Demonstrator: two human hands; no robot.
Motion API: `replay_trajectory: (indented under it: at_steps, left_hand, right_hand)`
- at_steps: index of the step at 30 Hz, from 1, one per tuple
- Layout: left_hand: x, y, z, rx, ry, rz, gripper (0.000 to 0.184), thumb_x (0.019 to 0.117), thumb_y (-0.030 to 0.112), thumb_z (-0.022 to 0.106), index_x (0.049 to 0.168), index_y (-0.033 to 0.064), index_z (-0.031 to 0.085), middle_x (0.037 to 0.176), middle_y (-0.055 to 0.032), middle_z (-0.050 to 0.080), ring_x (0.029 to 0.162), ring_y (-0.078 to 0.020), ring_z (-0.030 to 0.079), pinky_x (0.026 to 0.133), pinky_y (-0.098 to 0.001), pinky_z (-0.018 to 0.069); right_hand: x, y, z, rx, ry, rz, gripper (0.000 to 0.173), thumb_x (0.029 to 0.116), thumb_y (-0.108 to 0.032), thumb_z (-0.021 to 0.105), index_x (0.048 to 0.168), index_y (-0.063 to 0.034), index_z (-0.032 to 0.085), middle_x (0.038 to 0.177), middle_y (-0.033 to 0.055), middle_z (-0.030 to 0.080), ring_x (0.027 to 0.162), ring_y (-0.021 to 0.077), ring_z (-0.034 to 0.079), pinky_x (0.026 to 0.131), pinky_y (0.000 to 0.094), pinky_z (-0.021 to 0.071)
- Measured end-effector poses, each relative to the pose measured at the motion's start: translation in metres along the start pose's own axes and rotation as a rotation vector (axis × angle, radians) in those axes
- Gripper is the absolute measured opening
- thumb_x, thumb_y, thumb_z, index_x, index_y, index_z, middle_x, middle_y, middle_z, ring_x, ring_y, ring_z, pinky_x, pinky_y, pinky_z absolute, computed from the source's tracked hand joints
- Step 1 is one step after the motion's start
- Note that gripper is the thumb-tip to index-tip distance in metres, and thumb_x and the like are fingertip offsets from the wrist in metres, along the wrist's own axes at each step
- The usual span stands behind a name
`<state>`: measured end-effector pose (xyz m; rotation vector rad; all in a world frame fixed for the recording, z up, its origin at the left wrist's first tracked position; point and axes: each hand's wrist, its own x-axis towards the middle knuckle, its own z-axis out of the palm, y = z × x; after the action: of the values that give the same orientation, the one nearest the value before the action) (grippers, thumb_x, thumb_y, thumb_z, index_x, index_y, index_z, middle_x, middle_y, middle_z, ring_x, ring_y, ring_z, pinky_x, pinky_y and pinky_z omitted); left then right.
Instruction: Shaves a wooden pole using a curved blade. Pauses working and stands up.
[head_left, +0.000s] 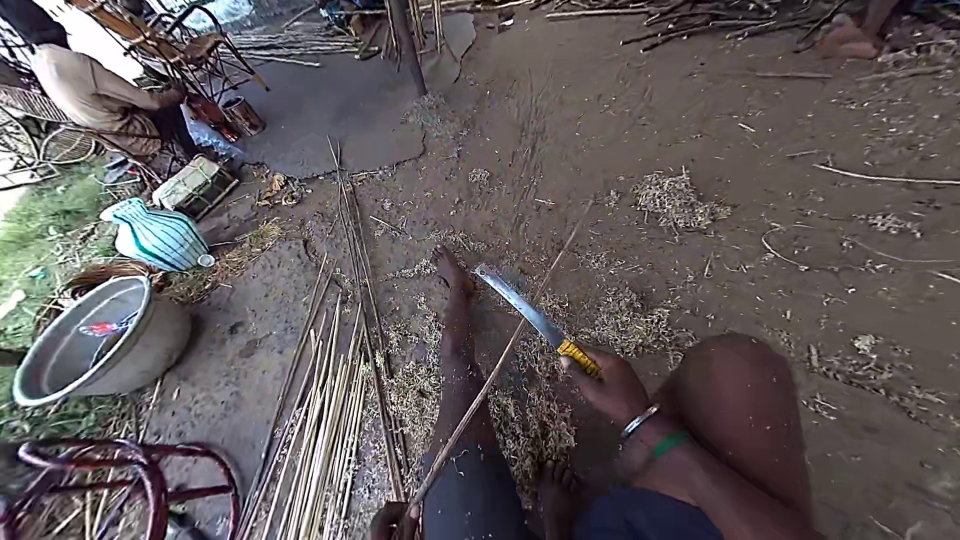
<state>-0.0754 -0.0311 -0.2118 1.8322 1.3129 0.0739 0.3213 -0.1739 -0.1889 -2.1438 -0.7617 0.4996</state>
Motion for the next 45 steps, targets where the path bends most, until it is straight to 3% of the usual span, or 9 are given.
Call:
replay_trajectory:
  at_steps: [3,7,12,18,21,25,28,37,45]
  left_hand:
    - [-0.001,0.04,0.007,-0.097,0.145,0.083,0.028,0.0949,0.03,0.07,0.097,0.0029,0.076,0.083,-0.0081,0.072,0.072,-0.0184,0.068,0.071,-0.0451,0.0585]
    - [0.015,0.108,0.017,-0.163,0.192,0.24,0.026,0.0941,0.033,0.071,0.092,0.0078,0.078,0.078,-0.0017,0.071,0.066,-0.0108,0.065,0.065,-0.0352,0.0575]
    - [0.032,0.143,0.031,-0.233,0.12,0.302,0.03,0.0946,0.038,0.07,0.084,0.0105,0.078,0.064,0.0038,0.064,0.053,-0.006,0.056,0.054,-0.0309,0.0504]
    - [0.04,0.137,0.056,-0.29,0.04,0.307,0.031,0.0934,0.034,0.072,0.074,0.0103,0.075,0.059,0.0039,0.061,0.051,-0.0062,0.054,0.053,-0.0316,0.0481]
    - [0.04,0.137,0.059,-0.255,0.008,0.316,0.029,0.0928,0.031,0.073,0.073,0.0098,0.074,0.057,0.0028,0.061,0.05,-0.0071,0.054,0.052,-0.0317,0.0489]
    - [0.046,0.137,0.055,-0.278,-0.034,0.301,0.031,0.0947,0.033,0.07,0.073,0.0103,0.074,0.054,0.0036,0.057,0.045,-0.0068,0.05,0.047,-0.0311,0.0446]
    - [0.05,0.131,0.054,-0.295,-0.043,0.309,0.035,0.0952,0.03,0.07,0.067,0.0091,0.07,0.052,0.0028,0.055,0.045,-0.0074,0.048,0.047,-0.031,0.0434]
    - [0.061,0.131,0.055,-0.307,-0.13,0.337,0.034,0.0964,0.029,0.066,0.069,0.0083,0.071,0.053,0.0033,0.055,0.045,-0.0064,0.048,0.046,-0.0289,0.0426]
    - [0.059,0.13,0.061,-0.304,-0.126,0.332,0.035,0.099,0.026,0.063,0.07,0.0084,0.071,0.054,0.0029,0.057,0.046,-0.006,0.049,0.047,-0.0279,0.0431]
  right_hand:
    - [-0.015,-0.014,0.016,-0.014,-0.099,0.02,0.042,0.1034,-0.04,0.058,0.1,0.0,0.071,0.078,0.0144,0.065,0.071,0.0287,0.064,0.07,0.0527,0.0529]
    - [-0.052,-0.044,0.008,-0.352,-0.521,-0.095,0.055,0.1015,-0.055,0.052,0.108,-0.0042,0.069,0.09,0.0204,0.071,0.088,0.0396,0.071,0.078,0.0615,0.0548]
    - [-0.06,-0.029,0.013,-0.159,-0.133,-0.05,0.05,0.1002,-0.048,0.055,0.106,-0.0017,0.072,0.081,0.0156,0.069,0.075,0.0321,0.069,0.069,0.0548,0.0555]
    - [-0.059,-0.025,0.001,-0.16,-0.172,0.08,0.051,0.1028,-0.047,0.053,0.107,0.0007,0.07,0.086,0.0186,0.067,0.083,0.0341,0.067,0.076,0.0554,0.0535]
    - [-0.075,-0.037,0.004,-0.344,-0.499,0.071,0.054,0.1036,-0.053,0.05,0.109,-0.0022,0.067,0.094,0.0218,0.07,0.093,0.04,0.07,0.082,0.0616,0.0529]
    - [-0.073,-0.025,0.013,-0.157,-0.202,0.175,0.052,0.1036,-0.048,0.053,0.113,0.0006,0.07,0.096,0.0212,0.07,0.092,0.0366,0.069,0.085,0.057,0.0532]
    - [-0.082,-0.034,0.014,-0.323,-0.424,0.09,0.053,0.1039,-0.051,0.051,0.114,-0.002,0.067,0.098,0.0231,0.071,0.097,0.0415,0.07,0.085,0.0625,0.0529]
    - [-0.074,-0.025,0.012,-0.171,-0.182,0.185,0.054,0.1043,-0.05,0.05,0.115,-0.0007,0.069,0.096,0.0216,0.07,0.094,0.038,0.069,0.084,0.0588,0.0535]
    - [-0.075,-0.032,0.011,-0.25,-0.354,0.146,0.054,0.1047,-0.052,0.048,0.117,-0.0027,0.067,0.098,0.0214,0.07,0.096,0.0387,0.069,0.086,0.0596,0.053]
